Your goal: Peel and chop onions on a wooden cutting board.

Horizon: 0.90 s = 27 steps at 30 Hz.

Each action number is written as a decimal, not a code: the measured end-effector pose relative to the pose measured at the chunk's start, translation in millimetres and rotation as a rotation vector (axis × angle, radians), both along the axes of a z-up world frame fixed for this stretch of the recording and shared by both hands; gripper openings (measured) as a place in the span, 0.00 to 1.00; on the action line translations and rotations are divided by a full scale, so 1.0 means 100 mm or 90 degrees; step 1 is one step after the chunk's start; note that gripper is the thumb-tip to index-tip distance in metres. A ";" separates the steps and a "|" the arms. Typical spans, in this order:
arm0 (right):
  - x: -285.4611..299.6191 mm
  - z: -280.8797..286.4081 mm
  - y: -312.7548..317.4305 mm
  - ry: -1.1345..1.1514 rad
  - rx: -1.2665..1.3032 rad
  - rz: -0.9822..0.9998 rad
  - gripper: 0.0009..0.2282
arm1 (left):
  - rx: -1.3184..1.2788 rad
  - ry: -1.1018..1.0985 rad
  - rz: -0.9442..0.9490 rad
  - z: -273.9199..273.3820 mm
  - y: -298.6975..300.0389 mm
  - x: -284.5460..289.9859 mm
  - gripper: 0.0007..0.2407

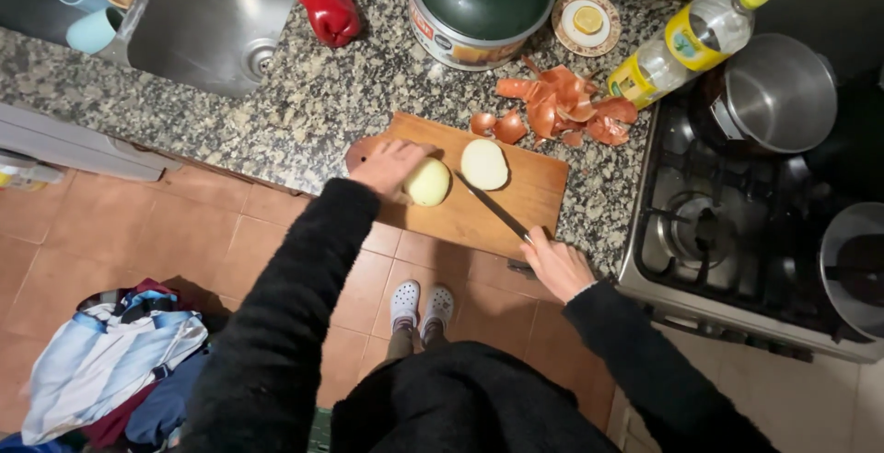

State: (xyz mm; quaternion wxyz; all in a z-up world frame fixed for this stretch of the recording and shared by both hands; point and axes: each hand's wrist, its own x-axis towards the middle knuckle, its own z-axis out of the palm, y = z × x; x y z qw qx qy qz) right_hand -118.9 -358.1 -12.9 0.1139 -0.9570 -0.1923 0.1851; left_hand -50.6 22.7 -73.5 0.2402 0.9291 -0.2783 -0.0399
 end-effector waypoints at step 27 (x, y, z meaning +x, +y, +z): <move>0.08 0.14 0.12 -0.289 -0.022 0.282 0.10 | 0.035 -0.090 0.162 0.04 0.25 -0.42 0.44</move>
